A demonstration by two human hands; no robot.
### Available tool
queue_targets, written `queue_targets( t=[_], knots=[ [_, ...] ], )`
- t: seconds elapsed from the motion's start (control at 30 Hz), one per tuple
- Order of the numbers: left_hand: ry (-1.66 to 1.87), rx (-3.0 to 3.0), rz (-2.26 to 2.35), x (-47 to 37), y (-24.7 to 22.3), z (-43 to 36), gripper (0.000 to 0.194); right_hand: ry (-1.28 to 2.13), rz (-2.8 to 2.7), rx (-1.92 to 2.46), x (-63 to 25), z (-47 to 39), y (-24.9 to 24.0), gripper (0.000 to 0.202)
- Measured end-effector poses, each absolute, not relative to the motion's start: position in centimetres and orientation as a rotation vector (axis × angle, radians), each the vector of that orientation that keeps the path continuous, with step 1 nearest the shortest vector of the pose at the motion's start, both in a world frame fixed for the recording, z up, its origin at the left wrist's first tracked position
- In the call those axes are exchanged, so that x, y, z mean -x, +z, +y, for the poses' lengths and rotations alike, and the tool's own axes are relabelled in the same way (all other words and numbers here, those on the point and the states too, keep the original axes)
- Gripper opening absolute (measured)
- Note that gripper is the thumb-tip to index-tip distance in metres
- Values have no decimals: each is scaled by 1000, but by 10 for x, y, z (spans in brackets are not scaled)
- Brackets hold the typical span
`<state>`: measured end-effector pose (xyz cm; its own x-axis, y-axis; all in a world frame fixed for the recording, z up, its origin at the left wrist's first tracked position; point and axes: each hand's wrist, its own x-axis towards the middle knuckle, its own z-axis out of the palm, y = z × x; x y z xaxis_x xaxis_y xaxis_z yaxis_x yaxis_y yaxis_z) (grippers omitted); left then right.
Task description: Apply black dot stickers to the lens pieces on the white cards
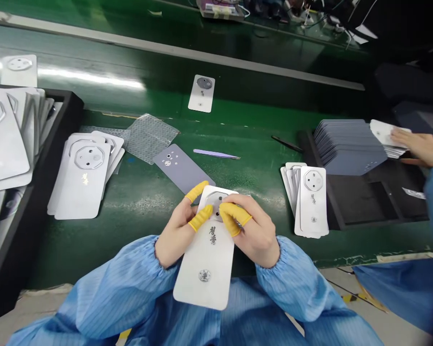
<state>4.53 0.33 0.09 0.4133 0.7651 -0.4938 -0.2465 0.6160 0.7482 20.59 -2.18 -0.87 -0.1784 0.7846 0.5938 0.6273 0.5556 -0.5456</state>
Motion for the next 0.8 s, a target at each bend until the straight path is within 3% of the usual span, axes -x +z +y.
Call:
queue_targets(
  t=[0.2,0.43,0.8],
  knots=[
    [736,-875,903,-45,3,-5,73,329,-1999,1207,-212,-19,-7,31],
    [745,-1015,964,-43,-4,-15,73,198,-2146,1103,-217,-25,-9,37],
    [676,-1310,1157,-41,-10,-21,35,122,-2114,1096,-213,-26,-9,30]
  ],
)
